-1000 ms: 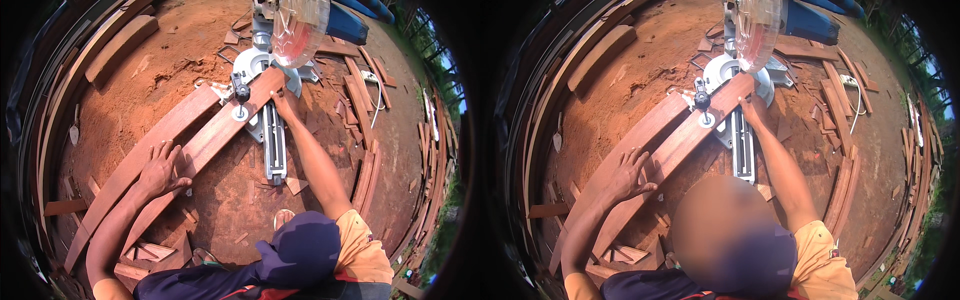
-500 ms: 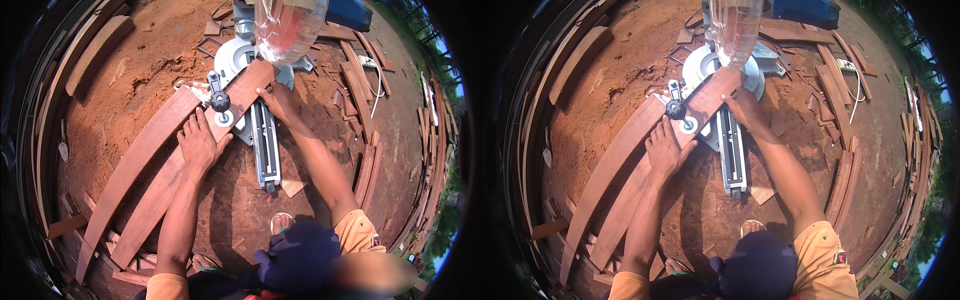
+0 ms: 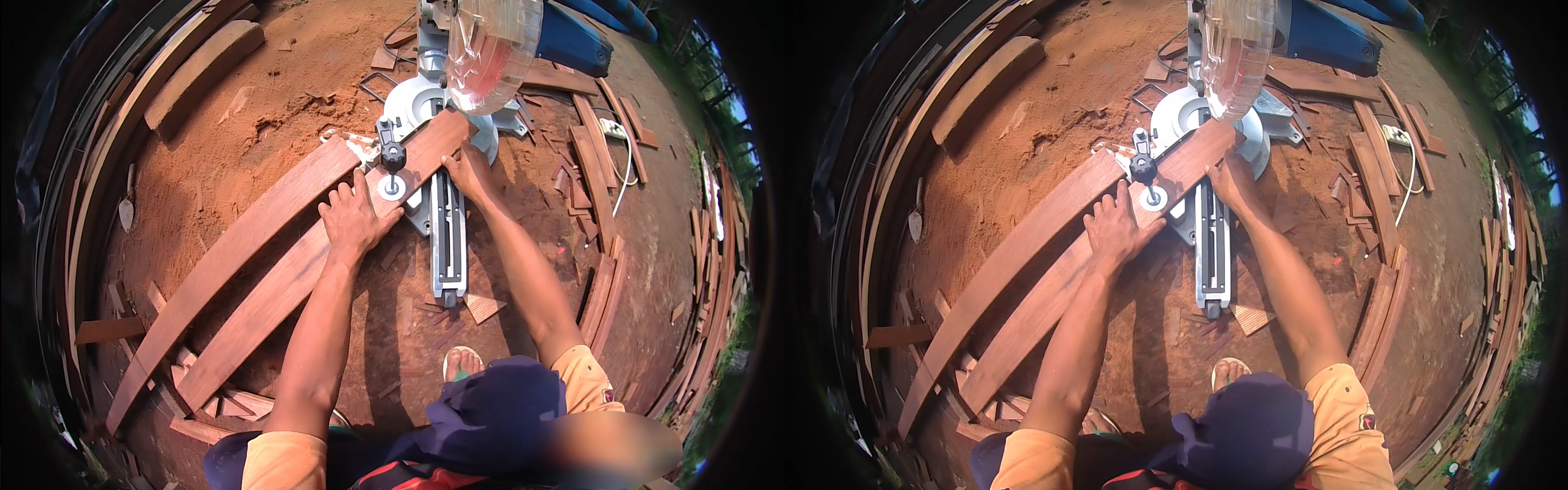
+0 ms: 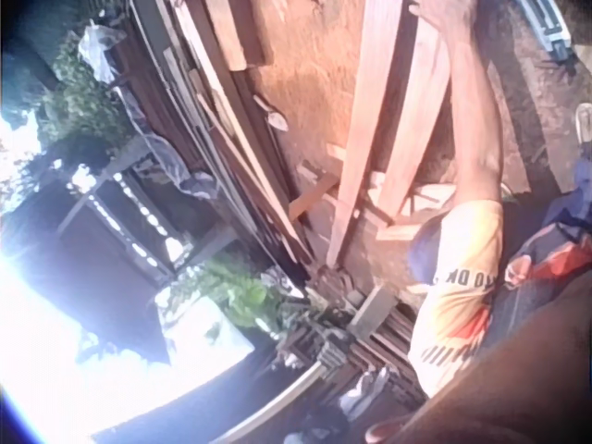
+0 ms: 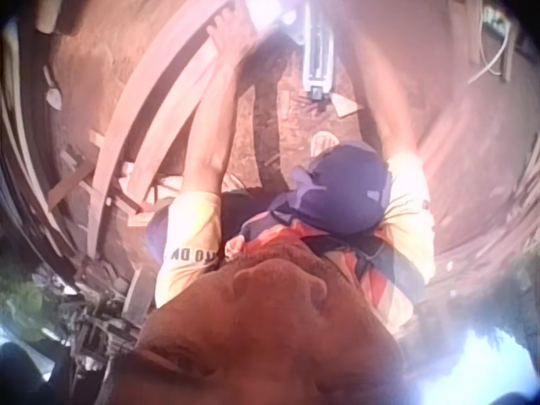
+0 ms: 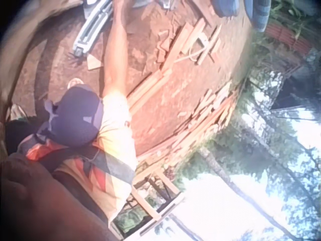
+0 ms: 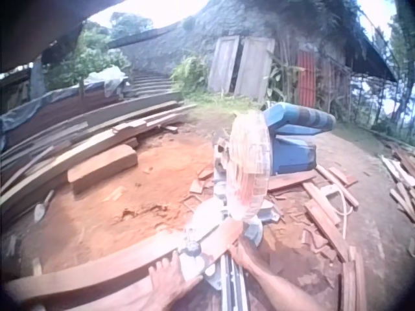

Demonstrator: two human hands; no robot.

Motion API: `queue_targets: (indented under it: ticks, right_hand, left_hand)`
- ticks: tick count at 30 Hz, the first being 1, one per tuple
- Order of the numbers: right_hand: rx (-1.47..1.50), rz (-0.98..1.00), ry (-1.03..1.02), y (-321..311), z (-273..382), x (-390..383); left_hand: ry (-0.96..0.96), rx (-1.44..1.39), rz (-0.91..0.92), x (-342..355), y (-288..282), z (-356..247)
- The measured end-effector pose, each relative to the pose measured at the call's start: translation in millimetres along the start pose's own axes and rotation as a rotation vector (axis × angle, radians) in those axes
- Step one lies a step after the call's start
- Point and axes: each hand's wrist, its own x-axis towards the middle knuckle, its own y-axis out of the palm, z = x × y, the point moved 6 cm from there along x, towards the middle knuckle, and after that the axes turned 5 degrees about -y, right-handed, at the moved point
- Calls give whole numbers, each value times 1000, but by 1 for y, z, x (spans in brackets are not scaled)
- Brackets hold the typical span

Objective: The person uses a miter saw to cut wooden planks into smaller pieces. They position each plank on the saw, lower the blade to cut, and then move the cut pieces aside. The person repeats this process with multiple planks throughout the clip.

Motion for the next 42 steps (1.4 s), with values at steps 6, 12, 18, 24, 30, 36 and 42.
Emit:
queue_targets:
  ticks: [6,12,18,24,30,36,42]
  right_hand:
    - [282,-162,-256,-78,111,-48]
    - [23,101,-765,-136,216,-42]
    - [-236,327,-848,-116,230,-25]
    - [-471,310,-699,-102,232,-18]
    - [-490,262,-693,-87,218,-13]
    - [-364,527,-920,-103,238,-13]
    - [-444,308,-624,-90,214,-11]
  left_hand:
    - [-30,-48,-58,-7,-3,11]
    - [-48,-96,-70,-5,-4,7]
    - [-117,-202,-107,-1,-4,10]
    - [-117,-161,-156,-1,1,11]
    - [-132,-163,-98,-2,0,12]
    - [-136,-161,-104,-3,-1,15]
    - [-115,-140,-92,0,3,7]
